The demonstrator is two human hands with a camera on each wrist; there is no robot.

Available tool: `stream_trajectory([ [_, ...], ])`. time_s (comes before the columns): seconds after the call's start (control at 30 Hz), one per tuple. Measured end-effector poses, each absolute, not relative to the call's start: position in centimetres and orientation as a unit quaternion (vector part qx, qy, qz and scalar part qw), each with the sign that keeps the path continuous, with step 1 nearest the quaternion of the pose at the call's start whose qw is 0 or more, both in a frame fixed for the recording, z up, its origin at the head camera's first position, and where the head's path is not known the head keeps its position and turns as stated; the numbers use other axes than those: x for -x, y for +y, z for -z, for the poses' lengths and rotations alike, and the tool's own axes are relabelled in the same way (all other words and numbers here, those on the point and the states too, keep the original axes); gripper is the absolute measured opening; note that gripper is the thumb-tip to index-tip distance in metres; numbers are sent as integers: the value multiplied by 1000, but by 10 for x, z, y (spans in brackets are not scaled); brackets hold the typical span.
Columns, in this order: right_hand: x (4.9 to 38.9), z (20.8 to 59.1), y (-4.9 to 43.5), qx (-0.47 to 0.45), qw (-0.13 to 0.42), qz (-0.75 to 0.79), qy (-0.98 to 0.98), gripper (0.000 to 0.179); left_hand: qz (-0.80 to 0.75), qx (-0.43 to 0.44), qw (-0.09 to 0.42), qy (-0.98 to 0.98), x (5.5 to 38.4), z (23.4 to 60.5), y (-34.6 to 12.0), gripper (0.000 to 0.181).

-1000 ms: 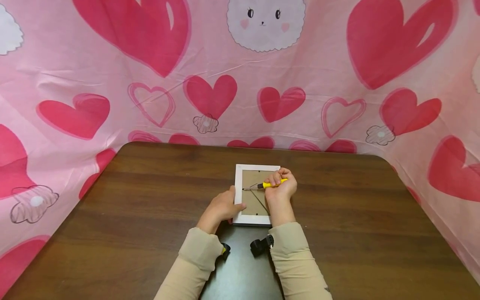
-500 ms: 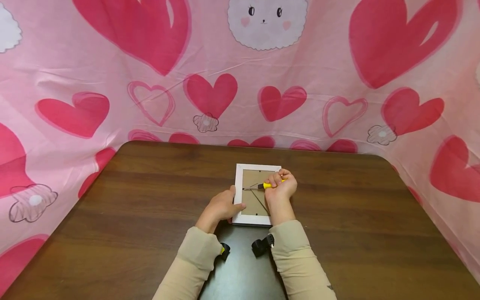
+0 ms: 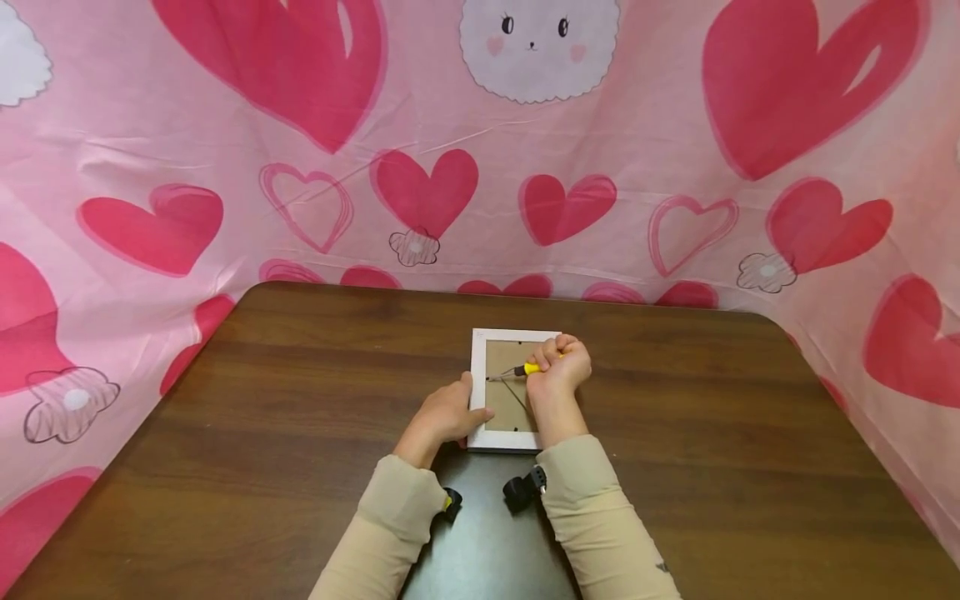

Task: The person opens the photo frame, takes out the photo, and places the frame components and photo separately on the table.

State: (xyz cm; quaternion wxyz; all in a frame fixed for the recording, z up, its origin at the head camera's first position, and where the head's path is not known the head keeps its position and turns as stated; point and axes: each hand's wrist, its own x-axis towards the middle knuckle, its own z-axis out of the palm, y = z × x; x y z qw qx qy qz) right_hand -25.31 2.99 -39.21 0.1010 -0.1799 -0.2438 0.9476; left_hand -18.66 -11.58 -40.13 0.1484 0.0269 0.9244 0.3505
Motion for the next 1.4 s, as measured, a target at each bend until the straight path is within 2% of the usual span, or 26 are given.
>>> stream_trajectory([
  [0.17,251,390,26,165,107,-947,-255,39,-352,-27,150,923,186,402,-115,64],
  [0.27,251,389,22,149,111,-946,-265,39,-353,-27,150,923,186,403,-115,59],
  [0.53,253,382,15,118,134,-941,-289,38,-349,-26,154,924,186,402,-115,68],
  [0.87,254,374,0,100,162,-924,-331,35,-346,-24,156,925,185,400,-115,59],
  [1.03,256,370,-7,95,167,-919,-345,35,-351,-19,154,923,186,400,-115,48],
  [1.13,255,367,-12,84,167,-913,-362,35,-349,-16,155,924,186,400,-115,53],
  [1.27,253,365,-18,65,165,-904,-389,36,-335,-17,156,929,186,399,-115,70],
  [1.4,252,364,-25,55,157,-895,-413,37,-325,-18,154,933,186,399,-114,71],
])
